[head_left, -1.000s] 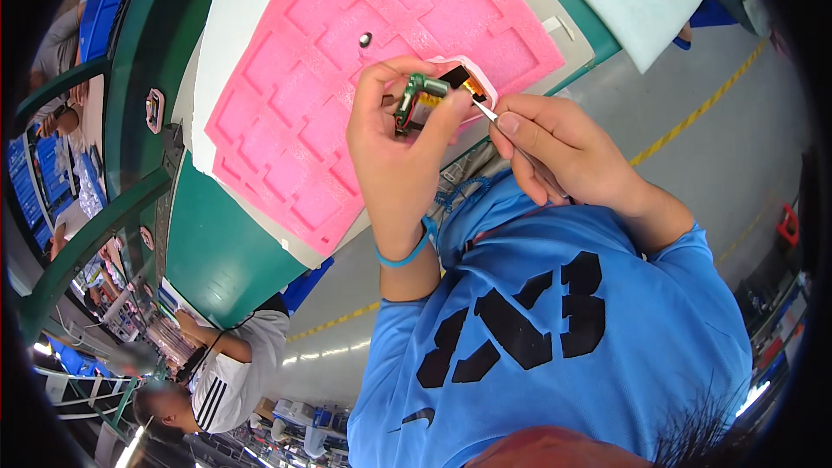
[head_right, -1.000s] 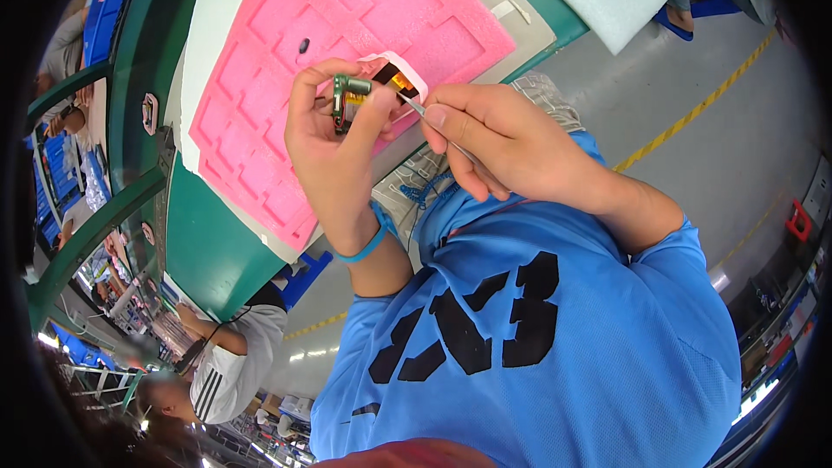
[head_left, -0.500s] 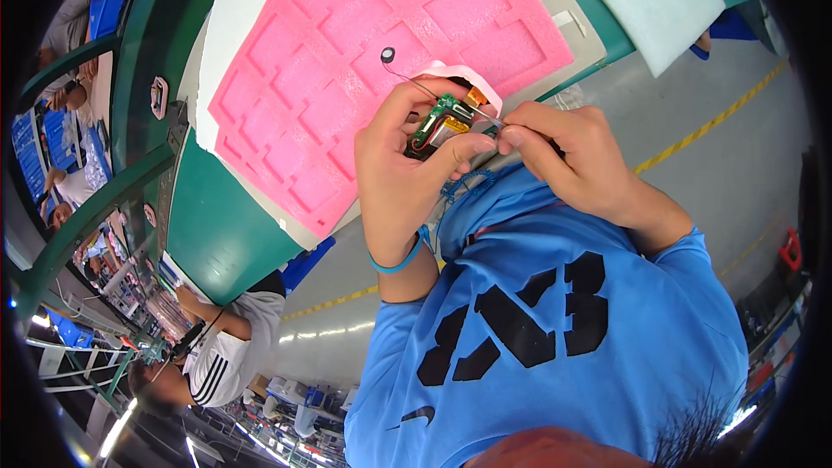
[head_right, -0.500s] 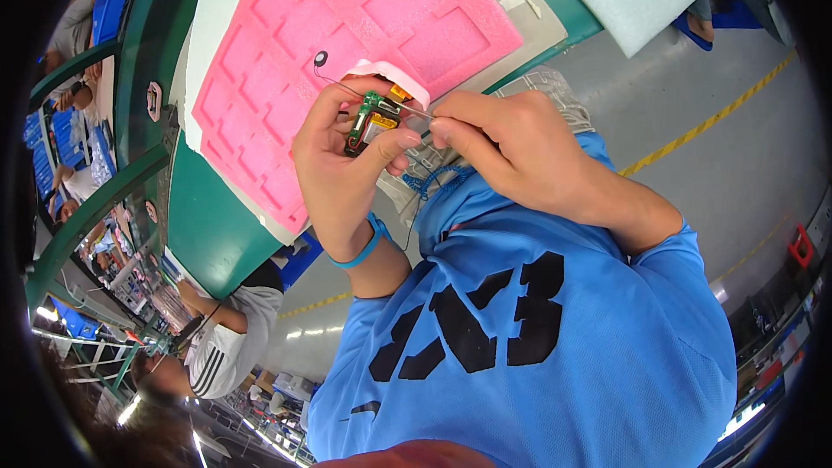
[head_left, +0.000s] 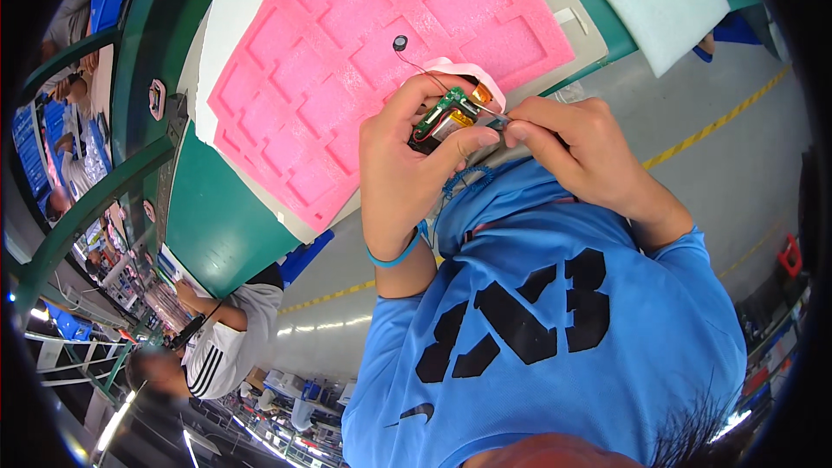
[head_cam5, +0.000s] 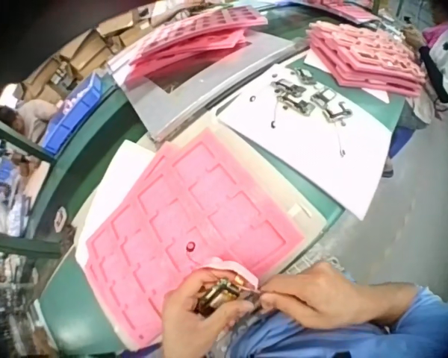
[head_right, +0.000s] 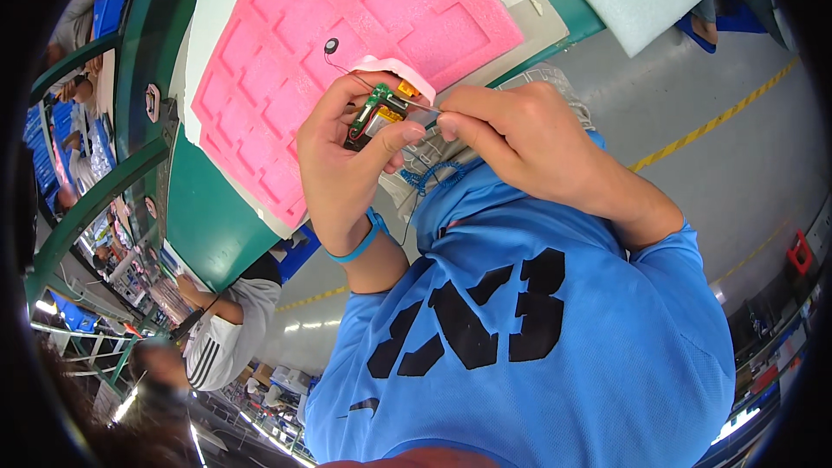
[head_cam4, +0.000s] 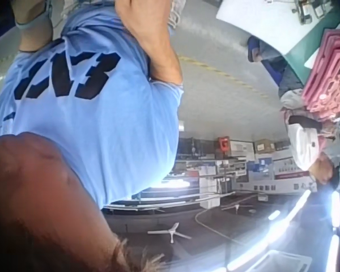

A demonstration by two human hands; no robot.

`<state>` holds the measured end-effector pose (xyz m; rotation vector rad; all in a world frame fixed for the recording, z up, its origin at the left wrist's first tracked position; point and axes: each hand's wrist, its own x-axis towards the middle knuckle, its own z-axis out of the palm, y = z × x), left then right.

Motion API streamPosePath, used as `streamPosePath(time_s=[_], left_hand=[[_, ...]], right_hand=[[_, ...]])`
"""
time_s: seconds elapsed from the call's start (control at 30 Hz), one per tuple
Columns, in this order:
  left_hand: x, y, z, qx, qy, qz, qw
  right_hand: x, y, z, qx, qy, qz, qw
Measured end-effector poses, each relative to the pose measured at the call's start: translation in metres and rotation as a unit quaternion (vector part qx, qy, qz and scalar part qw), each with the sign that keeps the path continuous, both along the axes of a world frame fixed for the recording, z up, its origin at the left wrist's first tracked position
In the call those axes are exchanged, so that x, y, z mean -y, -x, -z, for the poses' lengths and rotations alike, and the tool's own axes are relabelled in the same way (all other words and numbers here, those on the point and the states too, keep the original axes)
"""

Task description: Assembling small electronic components on circuit boards at a manual assembly station.

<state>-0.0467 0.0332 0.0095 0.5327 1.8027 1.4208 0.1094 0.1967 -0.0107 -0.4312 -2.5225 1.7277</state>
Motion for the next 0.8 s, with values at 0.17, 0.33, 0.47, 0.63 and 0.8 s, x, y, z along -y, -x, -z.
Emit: streamPosePath(time_s=[0.17, 0.33, 0.47, 0.63, 0.8], left_hand=[[-0.007, 0.001, -0.017, 0.045, 0.018, -0.019, 0.999], [-0.012, 0.0, -0.012, 0.008, 0.057, -0.048, 0.997], [-0.03, 0.005, -0.022, -0.006, 0.036, -0.012, 0.999], [-0.032, 0.029, -0.029, 0.064, 0.055, 0.02, 0.996], [-0.047, 0.06, -0.009, -0.042, -0.041, 0.146, 0.987]], right_hand=[[-0.004, -0.001, -0.013, 0.004, 0.009, 0.01, 1.0], [-0.007, 0.002, 0.007, -0.037, 0.001, -0.021, 0.999], [-0.012, -0.003, -0.014, -0.029, 0.039, -0.003, 0.999], [-0.05, -0.014, -0.016, -0.004, 0.035, 0.091, 0.995], [-0.036, 0.036, -0.024, -0.115, -0.169, -0.063, 0.977]])
